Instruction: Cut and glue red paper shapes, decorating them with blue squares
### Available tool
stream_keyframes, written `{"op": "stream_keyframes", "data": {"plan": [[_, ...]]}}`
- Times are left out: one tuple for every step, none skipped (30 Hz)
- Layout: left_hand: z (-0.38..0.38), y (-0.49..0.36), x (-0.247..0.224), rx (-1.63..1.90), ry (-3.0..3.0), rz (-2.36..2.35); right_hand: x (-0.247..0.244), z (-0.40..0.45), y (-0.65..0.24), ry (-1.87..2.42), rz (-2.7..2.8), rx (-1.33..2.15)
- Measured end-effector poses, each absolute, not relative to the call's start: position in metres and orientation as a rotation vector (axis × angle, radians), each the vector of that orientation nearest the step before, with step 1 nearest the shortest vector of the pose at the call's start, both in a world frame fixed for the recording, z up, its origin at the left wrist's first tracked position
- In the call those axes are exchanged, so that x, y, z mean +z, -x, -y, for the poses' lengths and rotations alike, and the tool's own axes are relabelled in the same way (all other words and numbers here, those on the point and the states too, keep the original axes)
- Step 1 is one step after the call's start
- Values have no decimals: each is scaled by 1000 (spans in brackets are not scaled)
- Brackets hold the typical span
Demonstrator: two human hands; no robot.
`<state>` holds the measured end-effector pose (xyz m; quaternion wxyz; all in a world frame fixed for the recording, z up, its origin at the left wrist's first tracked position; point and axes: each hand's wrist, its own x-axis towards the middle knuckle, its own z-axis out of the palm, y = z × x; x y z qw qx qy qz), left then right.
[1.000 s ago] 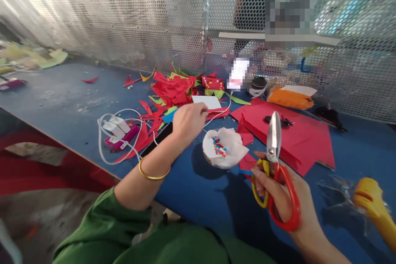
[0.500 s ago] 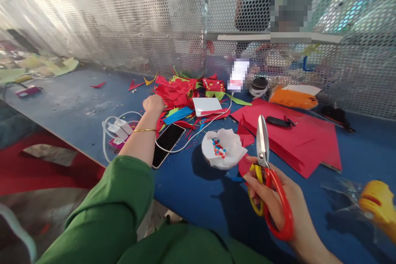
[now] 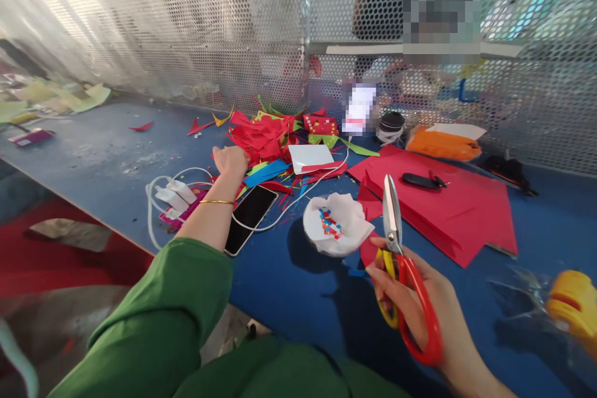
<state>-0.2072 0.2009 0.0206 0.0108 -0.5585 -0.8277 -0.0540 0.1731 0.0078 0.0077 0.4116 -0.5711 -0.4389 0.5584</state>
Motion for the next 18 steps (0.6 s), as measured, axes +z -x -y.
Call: {"op": "stream_keyframes", "data": {"plan": [[-202, 206, 19, -119, 1693, 2582, 7, -9, -173, 1435, 1097, 1405], [-203, 205, 18, -66, 1643, 2577, 8, -9, -173, 1436, 1083, 1409], [-204, 204, 16, -17, 1607, 2567, 8, -10, -173, 1438, 1070, 1414], [-205, 202, 15, 18, 1595, 2547, 9, -10, -172, 1441, 1057, 1421], [-205, 201, 14, 43, 1597, 2523, 10, -10, -172, 1443, 1046, 1424], [-205, 199, 14, 62, 1603, 2500, 12, -10, -172, 1445, 1039, 1425], [-205, 198, 13, 76, 1615, 2476, 13, -10, -171, 1443, 1038, 1425], [-205, 197, 13, 86, 1626, 2457, 14, -10, -171, 1438, 1041, 1423], [-204, 196, 14, 93, 1635, 2443, 14, -9, -171, 1433, 1044, 1425], [-203, 196, 15, 97, 1641, 2435, 15, -9, -171, 1429, 1046, 1430], [-203, 196, 17, 100, 1644, 2435, 15, -9, -171, 1425, 1051, 1432], [-202, 196, 19, 101, 1643, 2442, 16, -9, -171, 1422, 1057, 1434], [-202, 196, 21, 99, 1635, 2458, 16, -9, -171, 1422, 1065, 1432], [-201, 197, 23, 95, 1620, 2483, 16, -9, -171, 1425, 1076, 1428], [-201, 198, 26, 86, 1600, 2515, 16, -9, -171, 1428, 1087, 1422], [-200, 198, 30, 74, 1572, 2551, 17, -9, -171, 1430, 1097, 1415], [-199, 199, 34, 58, 1543, 2588, 17, -9, -171, 1431, 1105, 1410], [-197, 199, 39, 38, 1510, 2623, 17, -9, -172, 1432, 1114, 1408]]}}
